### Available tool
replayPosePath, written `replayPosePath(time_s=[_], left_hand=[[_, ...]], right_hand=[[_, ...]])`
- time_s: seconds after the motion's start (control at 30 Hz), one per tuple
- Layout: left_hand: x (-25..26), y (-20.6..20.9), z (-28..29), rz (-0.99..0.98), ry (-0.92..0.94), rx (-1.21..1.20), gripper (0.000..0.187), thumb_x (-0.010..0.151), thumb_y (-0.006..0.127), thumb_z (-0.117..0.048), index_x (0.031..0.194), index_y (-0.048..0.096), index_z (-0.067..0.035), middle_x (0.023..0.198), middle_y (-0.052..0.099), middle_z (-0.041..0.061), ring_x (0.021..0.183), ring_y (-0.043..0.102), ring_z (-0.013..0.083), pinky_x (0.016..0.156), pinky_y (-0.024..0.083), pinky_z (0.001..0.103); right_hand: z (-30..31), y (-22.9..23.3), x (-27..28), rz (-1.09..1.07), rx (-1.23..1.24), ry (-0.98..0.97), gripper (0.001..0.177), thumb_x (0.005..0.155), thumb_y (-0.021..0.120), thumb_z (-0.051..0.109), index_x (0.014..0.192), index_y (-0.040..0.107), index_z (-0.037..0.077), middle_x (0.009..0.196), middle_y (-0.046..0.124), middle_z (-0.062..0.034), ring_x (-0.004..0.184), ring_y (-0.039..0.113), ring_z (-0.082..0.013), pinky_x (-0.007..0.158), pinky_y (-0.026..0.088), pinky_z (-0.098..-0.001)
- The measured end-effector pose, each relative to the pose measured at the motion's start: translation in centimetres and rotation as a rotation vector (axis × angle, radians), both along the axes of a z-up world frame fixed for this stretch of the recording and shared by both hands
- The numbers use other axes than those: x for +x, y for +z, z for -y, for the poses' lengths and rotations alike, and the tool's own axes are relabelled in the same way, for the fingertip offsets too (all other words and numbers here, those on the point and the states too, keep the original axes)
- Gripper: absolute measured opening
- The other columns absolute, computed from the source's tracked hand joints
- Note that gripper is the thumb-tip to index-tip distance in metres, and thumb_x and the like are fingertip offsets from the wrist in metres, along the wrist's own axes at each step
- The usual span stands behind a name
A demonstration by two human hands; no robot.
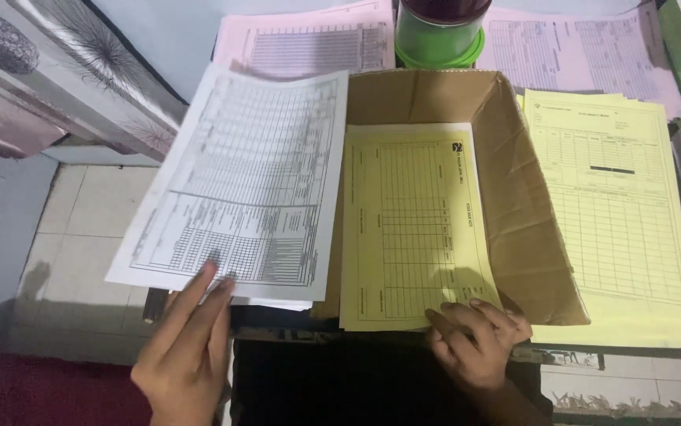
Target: Sorting different colored documents from multiple stacks into a cardboard box.
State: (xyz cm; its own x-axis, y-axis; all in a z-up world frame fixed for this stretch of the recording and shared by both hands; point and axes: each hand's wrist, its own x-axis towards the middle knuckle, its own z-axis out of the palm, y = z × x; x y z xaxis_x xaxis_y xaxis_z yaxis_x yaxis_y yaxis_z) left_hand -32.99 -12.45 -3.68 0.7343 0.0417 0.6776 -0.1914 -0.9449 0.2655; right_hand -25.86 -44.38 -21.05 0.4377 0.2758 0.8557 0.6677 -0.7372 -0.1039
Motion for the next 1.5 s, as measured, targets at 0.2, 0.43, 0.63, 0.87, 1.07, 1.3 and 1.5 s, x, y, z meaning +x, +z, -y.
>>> replayPosePath(time_s=[0.2,0.43,0.63,0.87,1.07,1.3,1.5], left_hand=[[0.1,-2.6,-2.4,-0.099,-0.027,0.007,0.027,0.087,0.078,0.007,0.113,0.074,0.003,0.130,0.070,0.020,0.114,0.072,0.0298,0.103,0.059,0.035],[0.7,-3.0,-3.9,-0.209,-0.050,-0.060,0.024,0.088,0.075,0.004,0.112,0.075,-0.001,0.127,0.072,0.018,0.112,0.073,0.0286,0.099,0.061,0.034],[1.2,-3.5,-4.5,-0.311,-0.067,-0.179,0.025,0.091,0.069,0.002,0.116,0.074,-0.002,0.130,0.070,0.017,0.115,0.072,0.0262,0.095,0.062,0.033],[1.9,-4.0,-5.2,-0.427,-0.154,-0.162,0.020,0.092,0.068,-0.005,0.110,0.076,-0.005,0.109,0.079,0.010,0.101,0.076,0.0252,0.087,0.060,0.038],[2.4,-3.8,-5.0,-0.520,-0.143,-0.146,0.033,0.085,0.076,-0.019,0.114,0.075,-0.004,0.112,0.078,0.013,0.105,0.075,0.0263,0.091,0.062,0.039],[3.5,-1.2,-3.2,-0.279,-0.211,-0.033,0.031,0.089,0.070,-0.010,0.120,0.074,-0.007,0.129,0.070,0.006,0.113,0.070,0.0199,0.097,0.053,0.040],[7.8,3.4,1.1,-0.405,-0.644,-0.141,0.048,0.094,0.075,-0.009,0.134,0.057,0.010,0.053,0.058,0.005,0.040,0.051,0.0084,0.037,0.045,0.017]], right_hand=[[0.4,-0.8,-0.2,-0.071,-0.042,-0.023,0.021,0.081,0.084,0.022,0.097,0.075,0.033,0.105,0.069,0.0101,0.111,0.056,-0.0216,0.101,0.023,-0.0443],[0.2,0.6,-0.6,-0.146,-0.067,-0.013,0.019,0.083,0.082,0.020,0.098,0.076,0.031,0.113,0.069,0.0101,0.114,0.054,-0.0217,0.099,0.024,-0.0439],[0.3,1.3,-1.0,-0.237,-0.082,-0.002,0.012,0.088,0.078,0.031,0.100,0.077,0.030,0.117,0.070,0.0108,0.118,0.053,-0.0223,0.101,0.022,-0.0435],[0.1,3.3,-1.3,-0.341,-0.127,0.021,0.027,0.086,0.081,0.023,0.112,0.076,0.023,0.121,0.073,0.0088,0.117,0.063,-0.0175,0.105,0.021,-0.0399],[0.0,5.6,-1.2,-0.334,-0.036,0.016,0.012,0.095,0.071,0.010,0.103,0.075,0.019,0.107,0.079,0.0047,0.099,0.074,-0.0080,0.109,0.021,-0.0351],[0.1,6.6,-0.5,-0.125,0.061,0.127,0.009,0.095,0.070,0.005,0.094,0.074,0.013,0.102,0.079,-0.0040,0.095,0.077,-0.0142,0.111,0.026,-0.0371],[1.2,7.7,-0.8,-0.116,-0.043,0.200,0.012,0.098,0.062,0.004,0.101,0.072,0.012,0.112,0.076,-0.0054,0.103,0.076,-0.0177,0.109,0.019,-0.0371]])
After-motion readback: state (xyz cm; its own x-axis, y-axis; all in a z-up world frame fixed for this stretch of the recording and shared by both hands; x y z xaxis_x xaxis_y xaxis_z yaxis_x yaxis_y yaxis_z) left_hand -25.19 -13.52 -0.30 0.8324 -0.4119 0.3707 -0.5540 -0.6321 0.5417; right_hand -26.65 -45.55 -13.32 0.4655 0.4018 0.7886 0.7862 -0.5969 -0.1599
